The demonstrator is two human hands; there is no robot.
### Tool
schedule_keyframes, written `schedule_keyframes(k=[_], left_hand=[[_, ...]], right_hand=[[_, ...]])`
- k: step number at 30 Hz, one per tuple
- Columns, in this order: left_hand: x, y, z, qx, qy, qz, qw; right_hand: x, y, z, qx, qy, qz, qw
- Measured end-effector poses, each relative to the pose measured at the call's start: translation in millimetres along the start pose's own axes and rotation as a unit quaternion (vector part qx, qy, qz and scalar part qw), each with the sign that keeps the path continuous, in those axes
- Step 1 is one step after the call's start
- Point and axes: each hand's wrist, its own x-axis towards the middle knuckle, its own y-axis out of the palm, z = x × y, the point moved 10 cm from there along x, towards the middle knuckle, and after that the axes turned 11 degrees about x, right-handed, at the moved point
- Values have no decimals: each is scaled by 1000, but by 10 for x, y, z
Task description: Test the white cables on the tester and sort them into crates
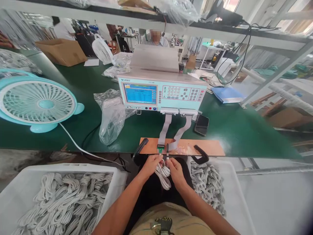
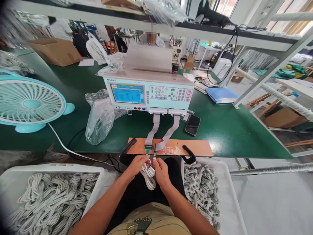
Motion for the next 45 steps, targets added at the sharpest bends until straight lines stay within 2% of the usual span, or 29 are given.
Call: schedule_keyframes(k=[6,14,21,27,35,40,45], left_hand=[[-16,-21,-33,10,-1,-2,1000],[-13,-35,-92,23,13,2,1000],[-24,-17,-5,17,-4,4,1000],[-35,-20,-26,20,-2,1,1000],[-44,-26,-27,22,-3,1,1000],[-41,-38,-62,27,18,-6,999],[-32,-40,-74,27,19,-2,999]], right_hand=[[80,25,30,-7,2,20,1000],[-81,23,225,-3,-16,128,992],[84,-96,113,2,-3,22,1000],[158,-60,-7,-16,20,4,1000],[104,-97,87,2,22,-36,999],[111,-86,96,-4,10,-30,999],[117,-77,44,26,29,-29,999]])
